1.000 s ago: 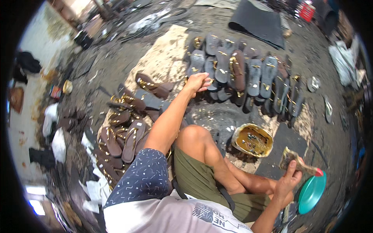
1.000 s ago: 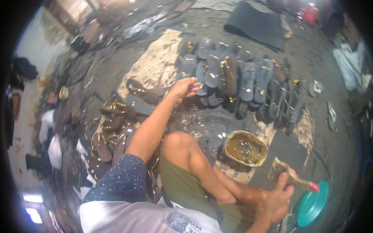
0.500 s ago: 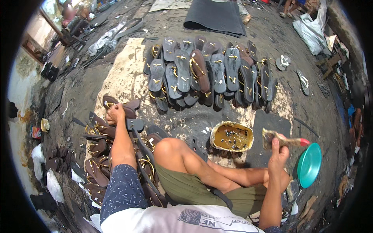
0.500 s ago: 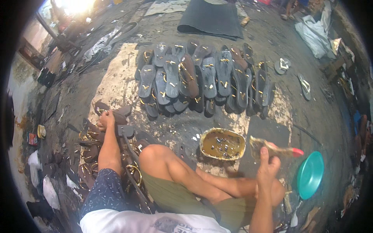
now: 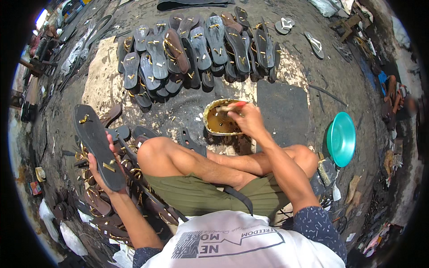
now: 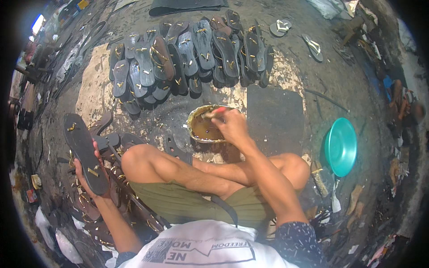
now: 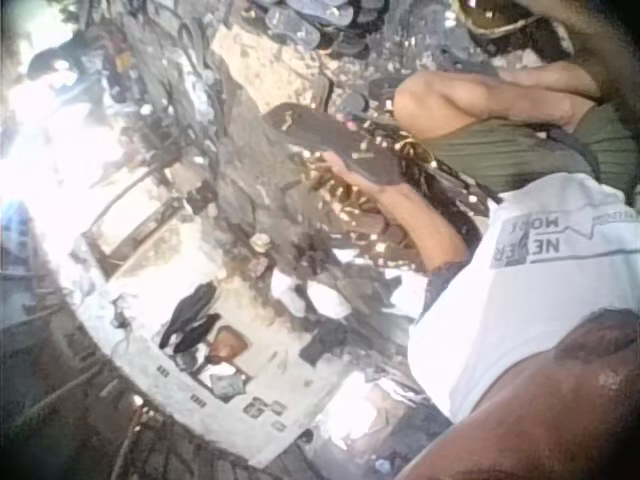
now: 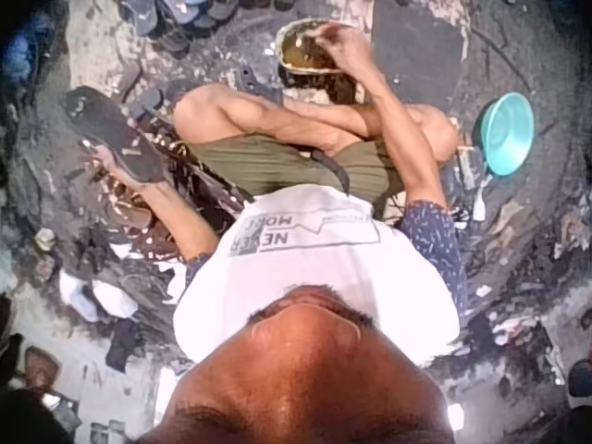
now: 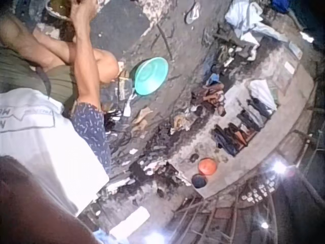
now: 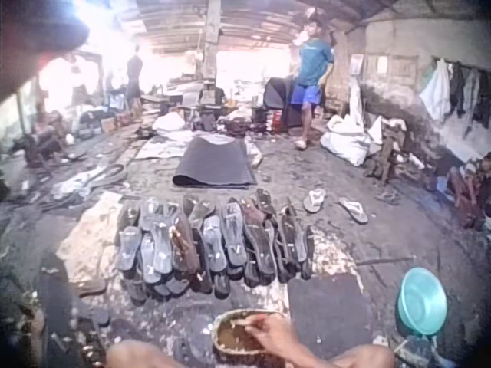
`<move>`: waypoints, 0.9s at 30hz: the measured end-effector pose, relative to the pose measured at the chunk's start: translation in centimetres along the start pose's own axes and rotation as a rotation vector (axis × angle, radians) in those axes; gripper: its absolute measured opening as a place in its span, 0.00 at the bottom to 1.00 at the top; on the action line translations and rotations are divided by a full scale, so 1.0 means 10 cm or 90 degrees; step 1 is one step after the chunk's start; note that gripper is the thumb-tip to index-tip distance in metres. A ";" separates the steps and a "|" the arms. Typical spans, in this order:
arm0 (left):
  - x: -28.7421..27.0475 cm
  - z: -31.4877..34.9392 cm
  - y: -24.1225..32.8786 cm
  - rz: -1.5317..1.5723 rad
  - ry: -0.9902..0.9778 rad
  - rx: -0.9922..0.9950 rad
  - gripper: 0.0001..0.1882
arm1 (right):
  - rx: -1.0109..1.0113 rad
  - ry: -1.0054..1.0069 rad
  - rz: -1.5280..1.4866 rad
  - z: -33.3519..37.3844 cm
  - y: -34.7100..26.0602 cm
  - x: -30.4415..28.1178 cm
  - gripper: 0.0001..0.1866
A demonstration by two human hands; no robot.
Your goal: The person sits on the ground and repeatedly picks up black sandals, applies a brownish substance to the straps using a brush, and places them back in a pile. The process is repeated for multiple sandals throughout the clip.
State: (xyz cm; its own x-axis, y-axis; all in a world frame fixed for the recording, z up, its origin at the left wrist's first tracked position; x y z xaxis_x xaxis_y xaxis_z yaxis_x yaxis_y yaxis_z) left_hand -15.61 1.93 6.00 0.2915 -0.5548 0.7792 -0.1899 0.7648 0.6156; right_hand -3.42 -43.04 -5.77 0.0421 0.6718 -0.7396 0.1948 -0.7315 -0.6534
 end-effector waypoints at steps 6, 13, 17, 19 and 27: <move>0.72 0.10 -0.64 0.144 -0.227 -0.196 0.40 | -0.005 -0.041 0.186 0.28 0.27 -1.09 0.14; 1.28 0.20 -1.69 0.113 -0.037 -0.326 0.25 | 0.230 0.277 -0.529 0.16 -0.71 -1.50 0.14; 1.48 0.51 -1.99 0.031 -0.139 -0.326 0.28 | -0.033 0.202 -0.504 -0.19 -1.39 -1.08 0.13; 1.52 0.57 -1.96 0.040 -0.170 -0.318 0.30 | -0.203 0.268 -0.283 -0.20 -1.39 -0.90 0.15; 1.33 0.60 -2.05 -0.073 -0.231 -0.335 0.33 | -0.147 0.227 -0.404 -0.12 -1.40 -1.17 0.12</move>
State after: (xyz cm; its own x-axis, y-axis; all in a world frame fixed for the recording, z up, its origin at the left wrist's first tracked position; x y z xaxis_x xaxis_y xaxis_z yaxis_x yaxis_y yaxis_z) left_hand -13.43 -23.08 4.39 -0.0694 -0.6477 0.7587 0.3353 0.7012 0.6292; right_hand -5.49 -40.56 12.23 0.1606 0.9807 -0.1115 0.4854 -0.1769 -0.8562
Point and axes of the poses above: each hand's wrist, its own z-axis away from the middle knuckle, its own x-axis out of the palm, y = z × x, the point moved 2 cm from there along -z, towards the middle knuckle, and after that the axes turned 2 degrees about y, right-handed, at the moved point
